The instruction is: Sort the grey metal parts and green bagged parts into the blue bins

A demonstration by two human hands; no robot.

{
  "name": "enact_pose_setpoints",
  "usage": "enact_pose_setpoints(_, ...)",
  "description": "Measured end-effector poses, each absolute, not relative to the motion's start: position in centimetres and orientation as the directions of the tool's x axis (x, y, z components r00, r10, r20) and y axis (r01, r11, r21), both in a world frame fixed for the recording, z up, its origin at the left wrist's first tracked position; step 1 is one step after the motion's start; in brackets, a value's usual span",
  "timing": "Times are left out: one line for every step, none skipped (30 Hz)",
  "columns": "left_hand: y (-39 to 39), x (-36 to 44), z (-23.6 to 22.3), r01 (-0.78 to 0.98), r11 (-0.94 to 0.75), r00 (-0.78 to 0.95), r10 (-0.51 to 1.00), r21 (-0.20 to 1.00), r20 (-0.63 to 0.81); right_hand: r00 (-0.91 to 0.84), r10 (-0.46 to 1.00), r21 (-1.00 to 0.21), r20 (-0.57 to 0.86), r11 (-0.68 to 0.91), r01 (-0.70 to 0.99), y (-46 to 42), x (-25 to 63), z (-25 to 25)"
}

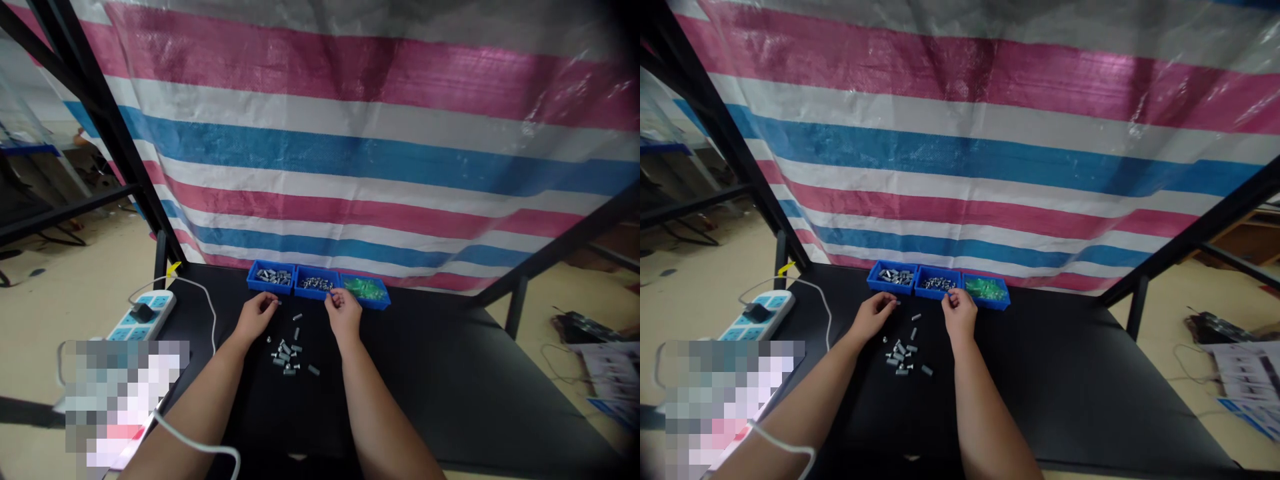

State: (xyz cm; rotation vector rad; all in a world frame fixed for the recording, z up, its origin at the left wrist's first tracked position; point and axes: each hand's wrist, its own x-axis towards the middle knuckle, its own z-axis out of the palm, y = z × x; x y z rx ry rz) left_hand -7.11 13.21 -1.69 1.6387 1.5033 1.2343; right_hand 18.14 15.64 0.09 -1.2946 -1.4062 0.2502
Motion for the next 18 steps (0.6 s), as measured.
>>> enact_pose_setpoints(13.2, -7.1, -1.7, 0.421, -0.191, -0.067, 0.968, 0.887, 0.24, 0.253, 0.794, -0.763, 0.553, 0.36, 0.537, 15.5, 18.2, 0.1)
enact_pose_setpoints(13.2, -7.1, -1.6, 0.417, -0.192, -0.068, 0.968, 0.888, 0.241, 0.248, 0.806, -0.771, 0.537, 0.35, 0.532, 15.4, 18.3, 0.0)
enact_pose_setpoints(13.2, -7.1, -1.6, 0.412, -0.192, -0.068, 0.968, 0.891, 0.24, 0.244, 0.818, -0.779, 0.522, 0.34, 0.526, 15.3, 18.4, 0.0)
enact_pose_setpoints(13.3, -7.1, -1.6, 0.407, -0.191, -0.067, 0.969, 0.893, 0.238, 0.24, 0.828, -0.788, 0.507, 0.332, 0.518, 15.2, 18.4, 0.0)
enact_pose_setpoints(13.3, -7.1, -1.5, 0.403, -0.189, -0.066, 0.97, 0.895, 0.234, 0.237, 0.836, -0.796, 0.495, 0.326, 0.51, 15.2, 18.4, -0.1)
enact_pose_setpoints(13.3, -7.1, -1.5, 0.402, -0.186, -0.066, 0.971, 0.896, 0.231, 0.234, 0.843, -0.803, 0.484, 0.322, 0.502, 15.3, 18.3, -0.2)
enact_pose_setpoints(13.3, -7.1, -1.5, 0.403, -0.184, -0.067, 0.971, 0.897, 0.229, 0.231, 0.849, -0.809, 0.476, 0.32, 0.493, 15.3, 18.3, -0.3)
enact_pose_setpoints(13.3, -7.1, -1.6, 0.406, -0.182, -0.07, 0.971, 0.896, 0.23, 0.225, 0.854, -0.815, 0.469, 0.319, 0.484, 15.3, 18.2, -0.4)
enact_pose_setpoints(13.3, -7.1, -1.6, 0.411, -0.182, -0.075, 0.97, 0.893, 0.232, 0.221, 0.859, -0.82, 0.461, 0.318, 0.476, 15.3, 18.2, -0.4)
enact_pose_setpoints(13.3, -7.1, -1.7, 0.417, -0.182, -0.079, 0.969, 0.891, 0.235, 0.215, 0.865, -0.825, 0.454, 0.316, 0.468, 15.4, 18.1, -0.5)
enact_pose_setpoints(13.3, -7.2, -1.7, 0.42, -0.183, -0.082, 0.968, 0.889, 0.237, 0.209, 0.87, -0.83, 0.447, 0.315, 0.46, 15.4, 18.1, -0.6)
enact_pose_setpoints(13.3, -7.2, -1.8, 0.419, -0.181, -0.087, 0.967, 0.89, 0.238, 0.205, 0.874, -0.834, 0.44, 0.314, 0.453, 15.4, 18.1, -0.6)
enact_pose_setpoints(13.3, -7.2, -1.8, 0.411, -0.177, -0.092, 0.968, 0.894, 0.234, 0.201, 0.878, -0.838, 0.434, 0.311, 0.448, 15.4, 18.1, -0.7)
enact_pose_setpoints(13.3, -7.2, -1.9, 0.397, -0.171, -0.099, 0.969, 0.902, 0.228, 0.196, 0.883, -0.84, 0.427, 0.307, 0.447, 15.5, 18.2, -0.8)
enact_pose_setpoints(13.3, -7.2, -1.9, 0.378, -0.164, -0.107, 0.97, 0.911, 0.219, 0.184, 0.89, -0.841, 0.418, 0.301, 0.45, 15.5, 18.2, -0.8)
enact_pose_setpoints(13.3, -7.2, -1.9, 0.358, -0.159, -0.112, 0.971, 0.92, 0.212, 0.162, 0.9, -0.839, 0.404, 0.294, 0.457, 15.5, 18.2, -0.9)
enact_pose_setpoints(13.3, -7.1, -1.9, 0.339, -0.158, -0.12, 0.971, 0.927, 0.209, 0.132, 0.914, -0.838, 0.383, 0.284, 0.467, 15.5, 18.2, -1.0)
enact_pose_setpoints(13.3, -7.1, -1.8, 0.319, -0.158, -0.129, 0.97, 0.934, 0.208, 0.093, 0.93, -0.835, 0.356, 0.271, 0.479, 15.5, 18.2, -1.1)
